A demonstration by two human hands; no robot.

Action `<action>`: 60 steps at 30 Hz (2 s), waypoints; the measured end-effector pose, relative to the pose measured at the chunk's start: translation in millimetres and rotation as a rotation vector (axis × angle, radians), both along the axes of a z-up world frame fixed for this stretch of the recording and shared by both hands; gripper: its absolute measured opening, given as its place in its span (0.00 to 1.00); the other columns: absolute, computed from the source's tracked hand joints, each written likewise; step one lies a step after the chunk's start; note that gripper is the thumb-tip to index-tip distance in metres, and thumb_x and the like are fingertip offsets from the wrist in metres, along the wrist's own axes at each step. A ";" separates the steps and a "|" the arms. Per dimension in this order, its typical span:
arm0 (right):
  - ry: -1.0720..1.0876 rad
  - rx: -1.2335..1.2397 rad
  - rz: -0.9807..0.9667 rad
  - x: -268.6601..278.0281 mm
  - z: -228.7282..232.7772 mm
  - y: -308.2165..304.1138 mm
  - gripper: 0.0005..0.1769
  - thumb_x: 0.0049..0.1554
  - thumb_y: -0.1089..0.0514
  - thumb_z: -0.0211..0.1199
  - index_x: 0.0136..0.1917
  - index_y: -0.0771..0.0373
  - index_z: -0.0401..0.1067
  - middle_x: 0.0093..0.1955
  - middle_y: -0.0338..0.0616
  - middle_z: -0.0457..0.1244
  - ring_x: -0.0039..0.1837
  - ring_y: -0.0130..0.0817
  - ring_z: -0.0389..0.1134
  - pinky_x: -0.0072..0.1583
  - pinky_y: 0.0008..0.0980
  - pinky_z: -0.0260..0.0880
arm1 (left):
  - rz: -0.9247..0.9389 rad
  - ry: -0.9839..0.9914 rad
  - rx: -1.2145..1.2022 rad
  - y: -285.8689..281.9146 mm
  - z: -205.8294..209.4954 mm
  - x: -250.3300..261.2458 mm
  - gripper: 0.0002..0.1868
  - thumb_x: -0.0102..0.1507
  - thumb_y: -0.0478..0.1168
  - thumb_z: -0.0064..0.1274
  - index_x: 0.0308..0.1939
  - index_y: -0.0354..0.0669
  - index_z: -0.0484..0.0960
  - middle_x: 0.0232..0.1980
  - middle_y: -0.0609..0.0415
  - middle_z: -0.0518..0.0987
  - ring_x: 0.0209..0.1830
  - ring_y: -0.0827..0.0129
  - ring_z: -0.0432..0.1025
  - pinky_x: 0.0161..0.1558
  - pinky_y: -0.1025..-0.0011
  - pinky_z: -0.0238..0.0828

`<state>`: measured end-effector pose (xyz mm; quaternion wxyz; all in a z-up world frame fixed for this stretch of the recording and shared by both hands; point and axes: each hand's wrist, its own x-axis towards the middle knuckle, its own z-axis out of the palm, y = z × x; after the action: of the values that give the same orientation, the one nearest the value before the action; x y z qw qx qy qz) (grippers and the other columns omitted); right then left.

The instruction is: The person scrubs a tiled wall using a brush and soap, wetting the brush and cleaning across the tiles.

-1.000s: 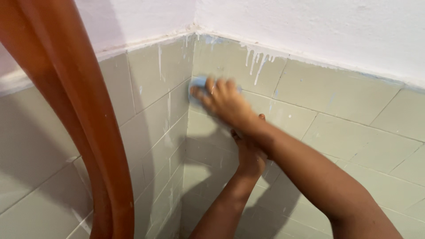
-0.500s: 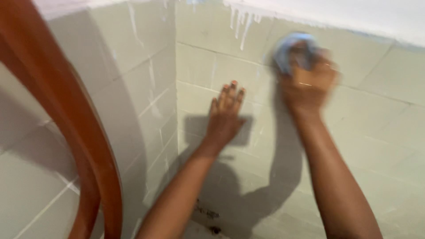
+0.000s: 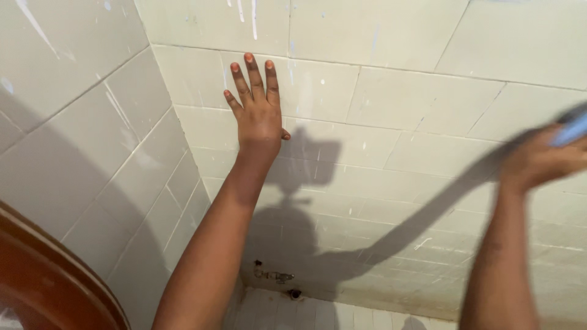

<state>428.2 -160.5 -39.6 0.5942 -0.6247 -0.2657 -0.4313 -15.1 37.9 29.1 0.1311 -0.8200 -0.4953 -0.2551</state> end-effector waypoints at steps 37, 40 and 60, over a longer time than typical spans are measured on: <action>-0.586 -0.470 0.184 -324.2 43.0 156.8 0.38 0.55 0.55 0.65 0.77 0.54 0.62 0.69 0.66 0.57 0.62 0.58 0.62 0.58 0.57 0.64 | 0.008 -0.119 0.020 11.9 -33.5 -16.7 0.76 0.46 0.62 0.70 0.81 0.41 0.32 0.84 0.49 0.29 0.84 0.47 0.29 0.78 0.45 0.43; -0.563 -0.380 -0.004 -231.2 32.0 125.2 0.26 0.61 0.55 0.64 0.71 0.60 0.66 0.70 0.53 0.62 0.72 0.53 0.62 0.65 0.54 0.62 | -0.021 -0.132 -0.037 7.7 -43.5 -26.0 0.73 0.48 0.60 0.69 0.81 0.41 0.34 0.84 0.50 0.31 0.84 0.47 0.31 0.78 0.46 0.44; -0.783 -0.691 0.224 -411.5 29.0 203.3 0.34 0.59 0.55 0.61 0.78 0.46 0.59 0.70 0.66 0.59 0.58 0.54 0.66 0.55 0.53 0.69 | -0.537 -0.955 -0.021 -16.2 -138.4 -23.6 0.35 0.73 0.41 0.52 0.80 0.33 0.56 0.83 0.37 0.54 0.83 0.43 0.52 0.76 0.52 0.58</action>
<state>16.7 42.9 -10.6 0.2527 -0.5442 -0.6590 -0.4535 -38.7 21.7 -109.4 -0.1860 -0.7119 -0.2756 -0.6186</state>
